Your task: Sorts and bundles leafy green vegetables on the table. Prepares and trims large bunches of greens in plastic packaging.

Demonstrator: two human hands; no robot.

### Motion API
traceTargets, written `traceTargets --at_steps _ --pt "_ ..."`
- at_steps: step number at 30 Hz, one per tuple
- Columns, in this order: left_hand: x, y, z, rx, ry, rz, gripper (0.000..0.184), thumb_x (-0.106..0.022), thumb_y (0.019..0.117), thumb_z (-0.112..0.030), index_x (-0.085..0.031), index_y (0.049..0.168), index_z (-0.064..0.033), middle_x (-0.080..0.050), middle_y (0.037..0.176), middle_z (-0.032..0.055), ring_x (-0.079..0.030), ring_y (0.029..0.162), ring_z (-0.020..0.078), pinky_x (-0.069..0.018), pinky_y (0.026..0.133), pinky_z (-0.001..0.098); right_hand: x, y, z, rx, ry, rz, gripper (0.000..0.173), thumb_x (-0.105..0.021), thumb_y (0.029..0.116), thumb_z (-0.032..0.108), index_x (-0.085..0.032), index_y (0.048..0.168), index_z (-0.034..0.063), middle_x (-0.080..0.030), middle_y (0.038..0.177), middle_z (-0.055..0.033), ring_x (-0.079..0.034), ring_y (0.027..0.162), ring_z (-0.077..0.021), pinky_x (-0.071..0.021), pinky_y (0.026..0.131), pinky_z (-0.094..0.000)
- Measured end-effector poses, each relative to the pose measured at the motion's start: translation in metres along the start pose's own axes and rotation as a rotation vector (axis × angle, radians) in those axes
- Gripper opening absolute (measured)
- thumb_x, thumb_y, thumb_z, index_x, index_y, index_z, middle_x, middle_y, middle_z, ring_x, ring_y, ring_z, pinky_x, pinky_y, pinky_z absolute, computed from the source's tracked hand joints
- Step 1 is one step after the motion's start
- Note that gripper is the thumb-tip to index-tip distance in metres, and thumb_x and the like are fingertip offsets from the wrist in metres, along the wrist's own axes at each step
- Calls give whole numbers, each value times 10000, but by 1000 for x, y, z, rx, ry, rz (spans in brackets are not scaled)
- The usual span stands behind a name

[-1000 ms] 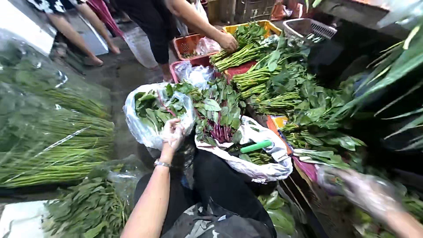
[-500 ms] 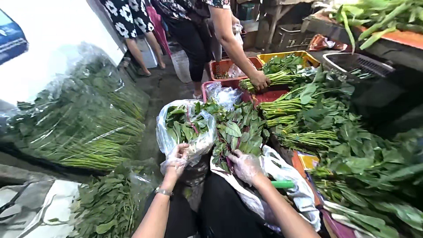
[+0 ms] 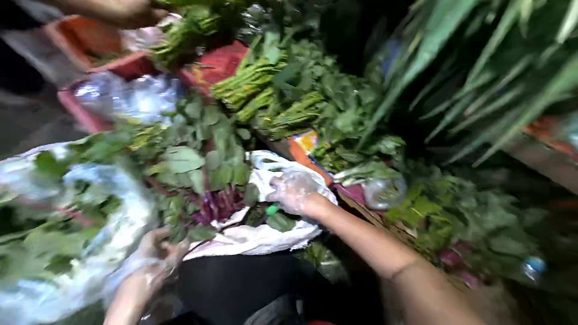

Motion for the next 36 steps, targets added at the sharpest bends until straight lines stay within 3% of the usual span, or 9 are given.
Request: traceTargets --at_steps 2,6,16,24,26,28,32,34,36 --pt "0 2 5 -28 -81 31 551 -699 938 -137 -460 1377 97 -623 1021 216 -596 836 193 -527 802 397 -8 1 -4 -26 -20 -31 309 -617 954 72 -729 1229 155 -574 1424 -189 -546 1283 -444 -442 1016 -666" --pt "-4 8 15 -40 -113 66 540 -670 950 -115 -430 1364 135 -592 1026 199 -574 820 107 -521 784 293 -8 -2 -3 -75 -26 25 265 -664 923 68 -725 1181 67 -568 1421 -189 -539 1287 -423 -437 1032 -639" --pt "-5 4 14 2 -1 50 525 -647 983 -170 -450 1378 115 -606 1075 235 -583 884 169 -506 852 355 -7 -11 -3 -8 19 -70 263 -641 915 32 -730 1160 66 -594 1383 -193 -559 1278 -397 -448 1046 -590" --pt "-4 -1 9 32 -26 8 484 -656 983 -136 -456 1343 118 -579 1006 181 -532 822 95 -483 797 278 -11 -11 -2 1 -8 -3 327 -666 914 73 -704 1238 83 -566 1432 -182 -540 1302 -400 -429 1043 -619" --pt "-3 1 14 28 -43 8 505 -674 969 -135 -448 1344 115 -584 988 169 -543 805 91 -494 783 280 -3 -19 0 27 31 -86 341 -640 958 142 -692 1293 108 -558 1466 -170 -535 1330 -379 -428 1063 -595" --pt "-1 0 14 6 -78 -6 502 -665 968 -114 -436 1339 134 -582 966 163 -543 784 57 -497 764 244 20 -39 -1 33 77 -325 278 -630 980 178 -743 1230 133 -639 1379 -139 -598 1279 -328 -473 1050 -536" --pt "4 1 19 -69 -124 -114 431 -556 1031 -142 -460 1296 184 -597 959 202 -548 785 38 -499 767 219 56 -92 -63 -298 -27 -627 179 -669 955 234 -787 1088 219 -735 1150 -82 -692 1074 -325 -551 887 -588" --pt "7 1 26 -61 -118 -136 428 -517 1050 -168 -465 1305 171 -601 984 223 -560 805 95 -510 786 276 62 -122 -104 -478 -65 -580 189 -665 942 223 -786 1088 219 -737 1137 -122 -682 1080 -395 -512 893 -666" --pt "9 0 26 -61 -119 -136 424 -503 1054 -159 -465 1313 175 -605 1002 253 -580 823 138 -520 805 312 49 -137 -134 -497 -114 -444 197 -670 922 169 -781 1085 161 -725 1127 -182 -656 1105 -446 -473 939 -691"
Point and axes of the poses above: each hand's wrist, its own y-axis towards the middle knuckle, its own x-axis out of the back of the hand, z = x × y, the point moved 7 cm from there along y, towards the middle knuckle
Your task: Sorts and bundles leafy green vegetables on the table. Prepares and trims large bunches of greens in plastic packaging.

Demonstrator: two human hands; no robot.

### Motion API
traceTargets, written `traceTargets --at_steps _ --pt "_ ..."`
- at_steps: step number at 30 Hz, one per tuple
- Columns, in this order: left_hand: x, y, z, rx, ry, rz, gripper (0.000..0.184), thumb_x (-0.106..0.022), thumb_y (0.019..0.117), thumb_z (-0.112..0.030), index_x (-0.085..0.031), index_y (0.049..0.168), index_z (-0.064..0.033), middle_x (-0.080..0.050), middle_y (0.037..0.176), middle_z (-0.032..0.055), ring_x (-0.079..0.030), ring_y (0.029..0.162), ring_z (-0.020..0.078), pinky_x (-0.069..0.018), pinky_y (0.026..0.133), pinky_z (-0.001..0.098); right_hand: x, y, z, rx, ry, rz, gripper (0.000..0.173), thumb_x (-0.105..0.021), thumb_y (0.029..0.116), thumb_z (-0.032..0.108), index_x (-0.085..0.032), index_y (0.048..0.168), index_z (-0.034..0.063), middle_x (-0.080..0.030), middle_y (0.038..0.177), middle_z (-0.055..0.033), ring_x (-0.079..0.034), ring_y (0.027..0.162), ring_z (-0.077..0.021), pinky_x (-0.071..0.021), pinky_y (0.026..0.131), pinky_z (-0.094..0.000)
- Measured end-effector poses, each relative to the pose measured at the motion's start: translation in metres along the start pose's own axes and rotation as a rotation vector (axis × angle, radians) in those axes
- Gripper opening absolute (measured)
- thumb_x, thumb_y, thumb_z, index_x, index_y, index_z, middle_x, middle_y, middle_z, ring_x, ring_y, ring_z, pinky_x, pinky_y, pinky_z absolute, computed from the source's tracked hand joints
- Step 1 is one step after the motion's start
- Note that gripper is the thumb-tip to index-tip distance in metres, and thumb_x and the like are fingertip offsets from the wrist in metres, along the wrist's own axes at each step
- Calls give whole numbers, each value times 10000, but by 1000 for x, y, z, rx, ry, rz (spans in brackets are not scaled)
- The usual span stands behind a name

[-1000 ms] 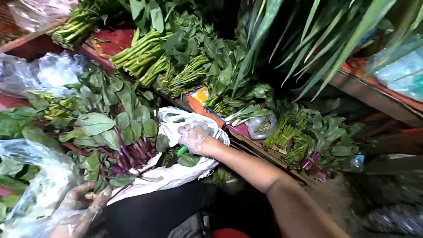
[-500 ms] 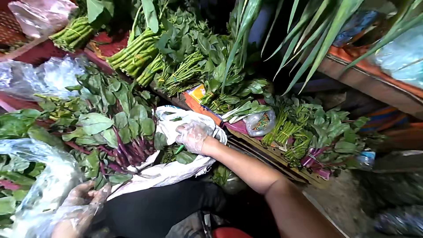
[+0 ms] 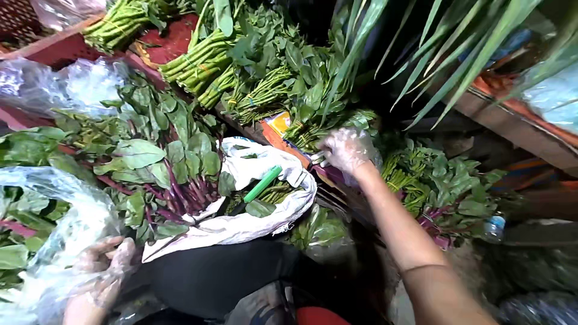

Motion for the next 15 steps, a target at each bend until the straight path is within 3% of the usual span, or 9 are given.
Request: traceTargets --at_steps 3,6,8,10,15 --pt "0 -1 -2 9 -19 -11 414 -503 1056 -149 -470 1323 165 -610 971 238 -582 786 119 -528 776 298 -31 -9 -20 94 -122 109 286 -751 864 246 -753 1144 184 -696 1204 -151 -640 1147 -414 -497 915 -664" --pt "1 0 1 -11 -49 -6 427 -506 1051 -156 -460 1328 165 -600 937 186 -572 752 57 -525 735 246 -46 -10 -25 67 -125 198 454 -802 842 308 -700 1255 148 -631 1354 -146 -560 1290 -399 -412 1066 -647" --pt "-1 1 -2 -13 -31 16 443 -496 1051 -158 -447 1338 176 -602 957 196 -577 767 41 -523 751 232 -47 -14 -27 55 -115 186 441 -786 829 193 -690 1254 128 -632 1335 -169 -572 1260 -418 -386 1086 -655" --pt "0 0 -5 10 -14 37 462 -488 1051 -162 -434 1356 182 -607 1016 242 -592 806 69 -523 784 251 -46 -18 -27 56 -104 178 447 -743 838 80 -671 1277 124 -630 1329 -173 -584 1228 -428 -422 1022 -658" --pt "-1 3 -3 -29 -16 53 466 -489 1045 -148 -427 1344 203 -598 1020 255 -584 821 65 -516 788 238 -51 -23 -32 -36 -128 181 571 -639 884 -12 -606 1406 217 -643 1356 -130 -568 1270 -412 -381 1072 -644"
Point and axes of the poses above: each hand's wrist, its own y-axis towards the middle knuckle, its own x-axis out of the back of the hand, z = x × y, the point moved 7 cm from there along y, towards the middle knuckle
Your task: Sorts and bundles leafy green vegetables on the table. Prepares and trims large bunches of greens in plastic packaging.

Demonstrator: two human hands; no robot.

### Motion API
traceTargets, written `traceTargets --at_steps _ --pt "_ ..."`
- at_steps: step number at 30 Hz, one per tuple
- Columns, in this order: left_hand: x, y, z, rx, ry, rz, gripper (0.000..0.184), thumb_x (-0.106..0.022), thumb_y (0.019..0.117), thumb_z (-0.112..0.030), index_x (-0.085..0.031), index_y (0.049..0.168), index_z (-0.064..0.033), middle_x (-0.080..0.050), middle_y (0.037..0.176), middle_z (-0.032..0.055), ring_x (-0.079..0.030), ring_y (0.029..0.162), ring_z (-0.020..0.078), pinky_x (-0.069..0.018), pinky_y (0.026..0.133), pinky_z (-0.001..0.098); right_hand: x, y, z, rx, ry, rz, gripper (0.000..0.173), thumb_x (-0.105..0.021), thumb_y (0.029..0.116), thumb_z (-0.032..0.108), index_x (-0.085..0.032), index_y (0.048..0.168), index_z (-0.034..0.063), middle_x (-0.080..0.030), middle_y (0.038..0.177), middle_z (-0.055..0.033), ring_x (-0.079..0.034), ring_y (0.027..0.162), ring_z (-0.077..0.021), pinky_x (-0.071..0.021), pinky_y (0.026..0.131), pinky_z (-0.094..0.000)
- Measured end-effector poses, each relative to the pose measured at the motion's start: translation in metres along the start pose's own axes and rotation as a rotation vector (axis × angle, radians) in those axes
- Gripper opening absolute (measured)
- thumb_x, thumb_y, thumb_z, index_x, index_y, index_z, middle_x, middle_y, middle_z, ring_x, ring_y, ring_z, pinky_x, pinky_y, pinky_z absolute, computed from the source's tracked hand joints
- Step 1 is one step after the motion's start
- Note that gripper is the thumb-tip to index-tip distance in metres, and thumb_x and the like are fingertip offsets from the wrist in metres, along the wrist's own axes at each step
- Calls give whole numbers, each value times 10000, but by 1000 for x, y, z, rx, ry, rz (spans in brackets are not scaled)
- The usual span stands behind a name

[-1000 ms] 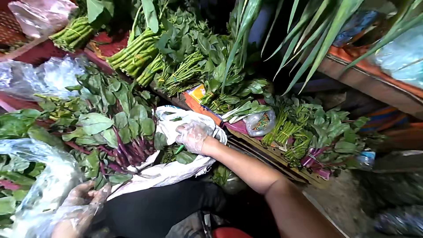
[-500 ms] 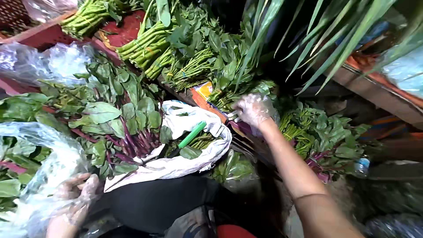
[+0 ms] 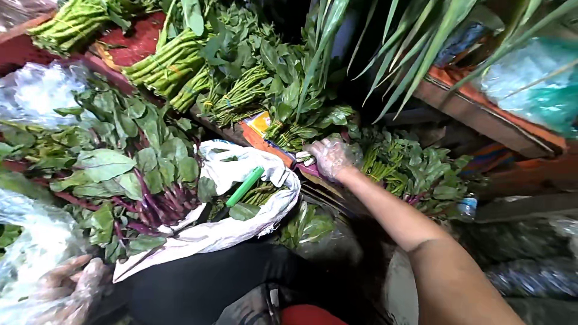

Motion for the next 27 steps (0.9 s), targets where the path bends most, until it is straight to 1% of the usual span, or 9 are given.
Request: traceTargets --at_steps 2,5,10,13,16,19,22,24,27 --pt "0 0 1 -1 4 8 468 -496 1042 -153 -428 1348 195 -594 1045 260 -580 848 70 -510 807 239 0 4 -3 34 -54 36 597 -681 852 5 -624 1386 265 -657 1334 -105 -568 1267 -401 -359 1101 -650" --pt "1 -3 4 12 18 10 466 -500 1046 -160 -441 1354 185 -605 1073 274 -600 869 90 -521 824 254 -2 -7 -15 92 -125 204 494 -784 818 103 -701 1288 230 -642 1366 -95 -515 1332 -432 -146 1150 -785" --pt "-1 -2 17 28 54 20 443 -538 1031 -150 -474 1349 153 -618 1091 309 -601 901 197 -505 867 356 -12 -26 -31 10 -128 355 590 -866 742 223 -698 1299 324 -584 1449 -47 -456 1398 -385 -259 1134 -723" --pt "-4 -4 7 30 48 10 398 -537 1031 -111 -486 1334 142 -617 1057 281 -574 858 166 -492 829 327 5 -18 -25 38 -21 188 556 -810 765 114 -719 1274 320 -657 1353 -53 -558 1305 -362 -390 1060 -686" --pt "0 -5 9 25 61 -25 390 -546 1031 -111 -501 1334 129 -621 1085 315 -599 894 253 -498 867 423 59 -13 -18 -77 298 -326 430 -670 819 -57 -745 1210 107 -656 1303 -216 -608 1216 -442 -458 1006 -658" --pt "2 -8 8 13 65 -55 394 -554 1024 -120 -514 1328 128 -630 1091 327 -621 917 304 -499 884 474 69 0 -26 -450 892 -615 570 -597 900 24 -473 1455 -23 -517 1463 -251 -584 1271 -333 -512 1021 -461" --pt "2 -8 8 21 61 -77 370 -551 1028 -114 -526 1322 110 -639 1058 293 -623 887 278 -509 856 456 57 25 -25 -742 861 -617 766 -685 947 289 -319 1603 134 -405 1565 -252 -537 1319 -410 -465 1028 -582" --pt "5 -9 7 26 61 -78 370 -548 1031 -107 -524 1320 123 -635 1070 315 -627 889 284 -508 861 456 53 50 -9 -731 742 -518 781 -646 972 331 -282 1615 78 -345 1579 -316 -473 1368 -481 -424 1061 -630" --pt "0 -4 10 -4 64 9 440 -523 1028 -120 -468 1346 179 -588 1174 369 -610 985 265 -498 923 380 64 65 7 -699 731 -486 681 -663 954 360 -440 1540 92 -415 1559 -245 -537 1321 -421 -476 1035 -589"
Point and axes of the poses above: each hand's wrist, its own y-axis towards the middle knuckle, its own x-axis out of the back of the hand, z = x × y, the point moved 7 cm from there along y, towards the middle knuckle
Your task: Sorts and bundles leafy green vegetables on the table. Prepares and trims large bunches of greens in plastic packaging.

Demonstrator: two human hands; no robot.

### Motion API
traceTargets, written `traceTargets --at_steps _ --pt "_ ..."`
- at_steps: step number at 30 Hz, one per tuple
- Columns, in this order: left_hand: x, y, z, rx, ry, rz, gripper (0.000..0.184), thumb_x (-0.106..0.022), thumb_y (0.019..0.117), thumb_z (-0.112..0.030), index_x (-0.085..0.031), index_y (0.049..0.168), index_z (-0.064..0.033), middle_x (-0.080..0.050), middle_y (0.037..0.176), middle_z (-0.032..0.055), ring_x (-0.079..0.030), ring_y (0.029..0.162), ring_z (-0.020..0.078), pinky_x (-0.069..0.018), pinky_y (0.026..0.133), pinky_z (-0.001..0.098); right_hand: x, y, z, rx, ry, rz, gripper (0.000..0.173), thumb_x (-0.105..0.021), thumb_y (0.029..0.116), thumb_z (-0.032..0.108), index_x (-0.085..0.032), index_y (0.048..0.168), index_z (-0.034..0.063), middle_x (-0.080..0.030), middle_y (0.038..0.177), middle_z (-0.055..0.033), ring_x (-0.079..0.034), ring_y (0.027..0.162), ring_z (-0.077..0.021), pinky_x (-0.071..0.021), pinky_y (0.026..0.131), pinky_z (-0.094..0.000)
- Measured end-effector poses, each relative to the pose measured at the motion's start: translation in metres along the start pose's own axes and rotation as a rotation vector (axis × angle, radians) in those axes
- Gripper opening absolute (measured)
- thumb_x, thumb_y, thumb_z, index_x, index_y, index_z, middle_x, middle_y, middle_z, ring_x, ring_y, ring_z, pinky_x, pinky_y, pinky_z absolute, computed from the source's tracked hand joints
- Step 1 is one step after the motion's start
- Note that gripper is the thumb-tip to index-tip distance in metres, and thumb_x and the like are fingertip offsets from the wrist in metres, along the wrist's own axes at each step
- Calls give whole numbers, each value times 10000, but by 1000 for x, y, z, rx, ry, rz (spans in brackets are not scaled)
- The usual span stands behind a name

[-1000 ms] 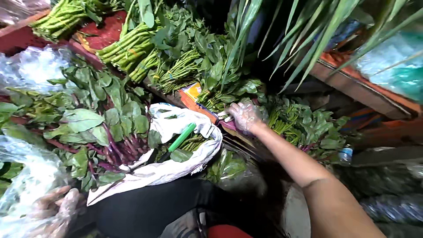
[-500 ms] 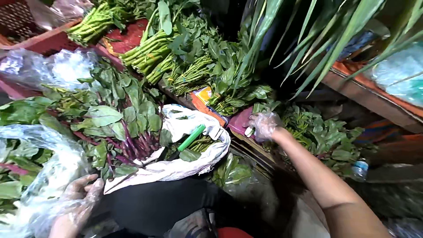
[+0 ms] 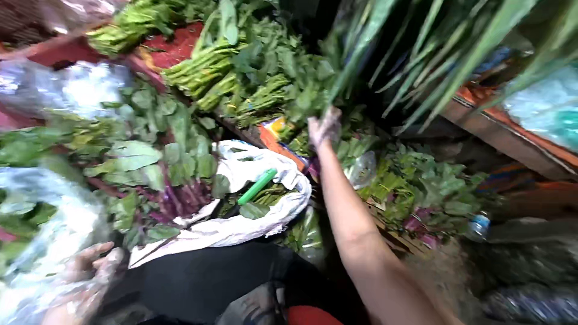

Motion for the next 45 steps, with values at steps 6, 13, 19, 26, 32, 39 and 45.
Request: traceTargets --at_steps 6,13,19,26,32,39,45 --pt "-5 13 17 2 43 78 481 -506 1038 -176 -464 1380 159 -578 1233 353 -607 1016 204 -491 938 305 64 -14 -26 229 -231 143 831 -692 945 411 -297 1618 127 -397 1571 -260 -538 1314 -440 -469 1038 -609" --pt "-3 18 31 -61 15 64 449 -482 1049 -191 -492 1351 141 -622 1164 295 -641 970 188 -537 896 319 245 -117 -245 -279 -350 -150 407 -615 1022 345 -659 1237 2 -671 1189 -280 -627 1151 -466 -459 991 -674" --pt "-15 34 55 -199 -39 -12 490 -567 1009 -271 -525 1331 96 -622 1159 295 -622 946 204 -524 870 347 194 -139 -287 -697 -330 -146 814 -704 910 571 -461 1491 55 -574 1388 -280 -569 1285 -436 -448 1052 -623" --pt "-12 36 80 -218 -131 -53 530 -572 1006 -362 -524 1359 30 -635 1064 225 -610 827 172 -540 782 375 234 -152 -268 -367 -19 -587 778 -715 916 123 -287 1552 -12 -548 1384 -308 -582 1254 -400 -481 1055 -507" --pt "-14 33 65 -215 -126 -56 506 -564 1006 -323 -524 1342 53 -629 1047 244 -595 820 195 -527 780 383 207 -165 -340 -768 93 -438 619 -644 1006 363 -489 1428 -61 -629 1278 -267 -651 1134 -343 -520 988 -504" --pt "-6 25 53 -110 -106 -42 450 -554 1030 -229 -516 1352 84 -629 1085 262 -601 856 192 -522 822 357 191 -158 -342 -919 408 -279 446 -561 1047 361 -550 1302 -5 -605 985 -143 -580 766 -204 -517 703 -392" --pt "13 16 21 -184 -233 -210 437 -521 1033 -158 -459 1365 120 -600 1021 188 -570 787 56 -531 754 242 201 -158 -358 -926 537 -266 420 -543 1019 398 -542 1252 49 -586 956 -111 -574 748 -197 -509 641 -393"
Point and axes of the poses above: each hand's wrist, its own y-axis towards the middle knuckle, its own x-axis out of the back of the hand, z = x × y, the point moved 7 cm from there along y, towards the middle knuckle
